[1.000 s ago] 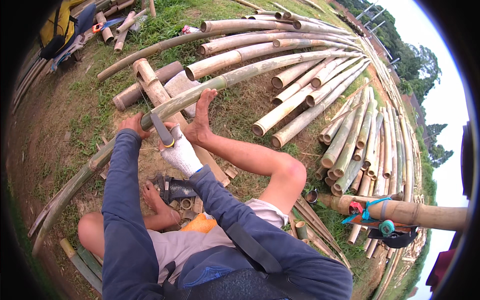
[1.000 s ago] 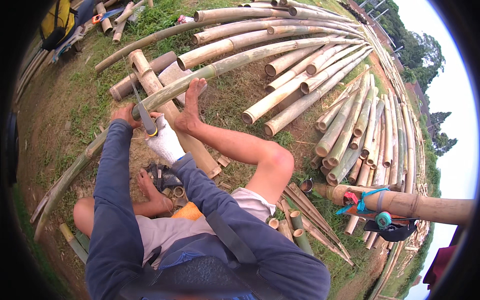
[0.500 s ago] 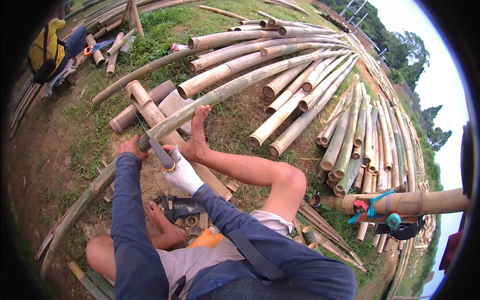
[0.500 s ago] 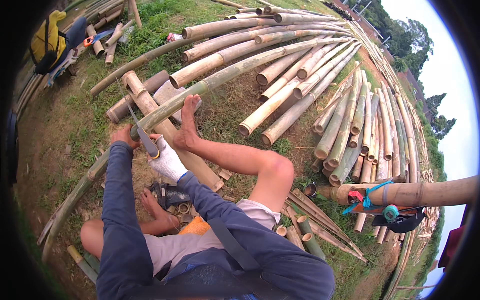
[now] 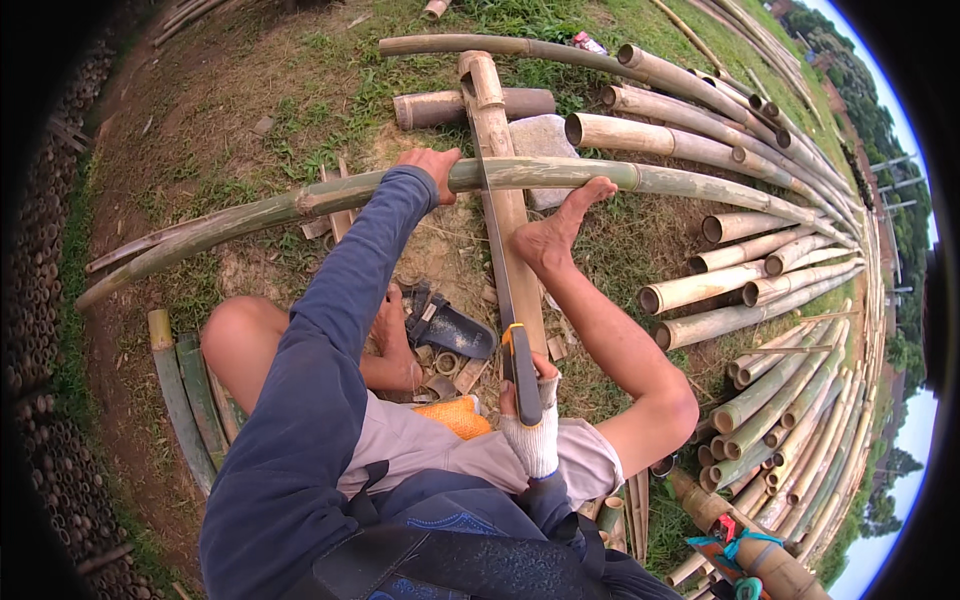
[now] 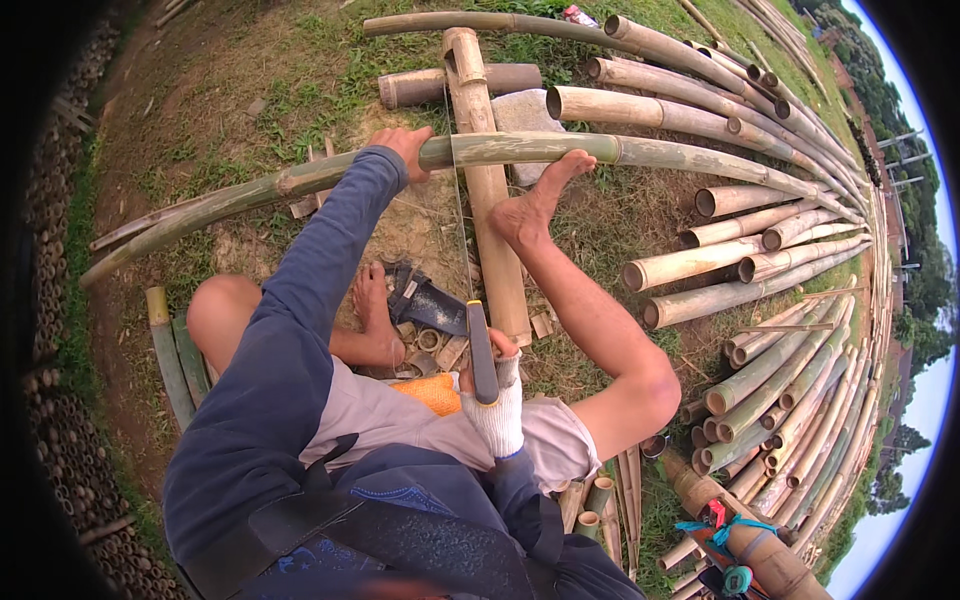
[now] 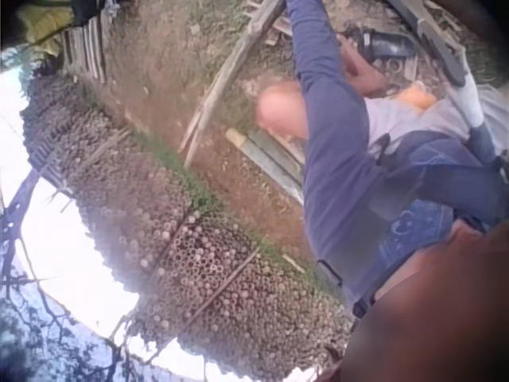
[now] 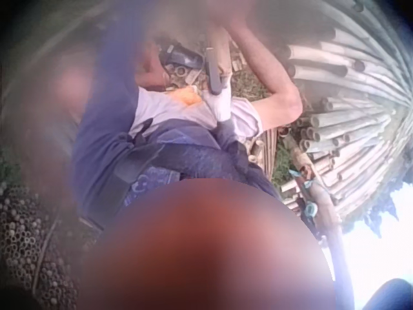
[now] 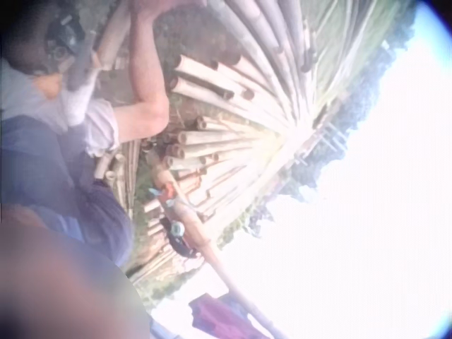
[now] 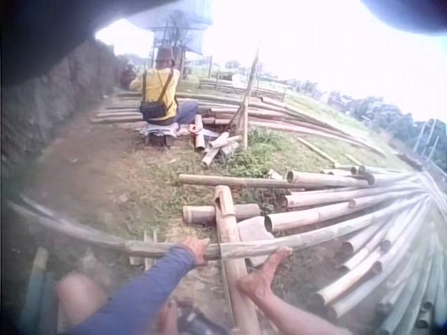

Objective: The person sits on the ground and uses a hand saw to cut long bamboo poles into shorter sections. They repeatedly position each pole, saw through it, and move the cut pieces aside.

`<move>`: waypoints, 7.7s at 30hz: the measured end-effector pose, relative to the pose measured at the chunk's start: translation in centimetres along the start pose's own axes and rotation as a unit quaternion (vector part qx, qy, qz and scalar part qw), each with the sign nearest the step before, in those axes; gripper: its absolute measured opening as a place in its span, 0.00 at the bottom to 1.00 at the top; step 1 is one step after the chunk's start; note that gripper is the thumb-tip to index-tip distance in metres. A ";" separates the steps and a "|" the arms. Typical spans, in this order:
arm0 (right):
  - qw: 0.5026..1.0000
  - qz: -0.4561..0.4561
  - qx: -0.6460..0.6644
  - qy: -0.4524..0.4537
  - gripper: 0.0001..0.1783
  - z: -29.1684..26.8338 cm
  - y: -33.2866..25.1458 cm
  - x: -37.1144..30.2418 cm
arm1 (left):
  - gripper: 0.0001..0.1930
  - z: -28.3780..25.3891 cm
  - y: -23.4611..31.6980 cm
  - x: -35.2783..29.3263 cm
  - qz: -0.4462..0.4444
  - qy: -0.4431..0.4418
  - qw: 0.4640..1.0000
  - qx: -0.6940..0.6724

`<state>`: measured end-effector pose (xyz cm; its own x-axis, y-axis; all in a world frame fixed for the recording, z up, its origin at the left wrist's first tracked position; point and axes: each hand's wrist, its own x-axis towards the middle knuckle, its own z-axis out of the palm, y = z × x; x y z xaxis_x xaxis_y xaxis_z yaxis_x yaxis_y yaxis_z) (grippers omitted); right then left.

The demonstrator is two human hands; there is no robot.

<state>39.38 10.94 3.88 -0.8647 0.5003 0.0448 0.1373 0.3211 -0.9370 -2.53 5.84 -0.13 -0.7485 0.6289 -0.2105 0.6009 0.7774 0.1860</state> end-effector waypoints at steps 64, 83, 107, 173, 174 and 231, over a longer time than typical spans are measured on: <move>0.797 -0.388 -0.463 0.006 0.20 6.9 8.6 19.1 | 0.37 1.1 1.4 1.0 0.023 0.017 0.999 -0.018; 0.993 -0.114 0.020 0.013 0.31 5.7 5.5 14.1 | 0.35 -0.7 2.1 0.3 0.023 -0.006 1.000 -0.006; 0.991 -0.064 -0.114 0.034 0.33 -1.4 3.7 -7.1 | 0.36 -0.6 2.0 1.2 0.013 -0.018 0.999 -0.028; 0.862 0.006 -0.363 -0.353 0.53 5.1 11.4 5.5 | 0.52 -6.0 3.5 -12.6 0.231 0.020 0.966 -0.115; 0.845 -0.019 -0.358 -0.396 0.54 4.9 11.2 6.9 | 0.48 -6.7 3.8 -13.4 0.223 0.004 0.970 -0.097; 0.766 0.218 0.502 -0.337 0.31 26.7 -22.9 16.8 | 0.38 9.0 -13.2 -68.8 -0.256 0.765 0.006 -0.591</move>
<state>8.79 -9.47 16.85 -0.9419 -0.2533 -0.2206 0.3359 -0.7088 -0.6203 43.54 -47.59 3.25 -0.2376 -0.8907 -0.3875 0.6651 -0.4399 0.6035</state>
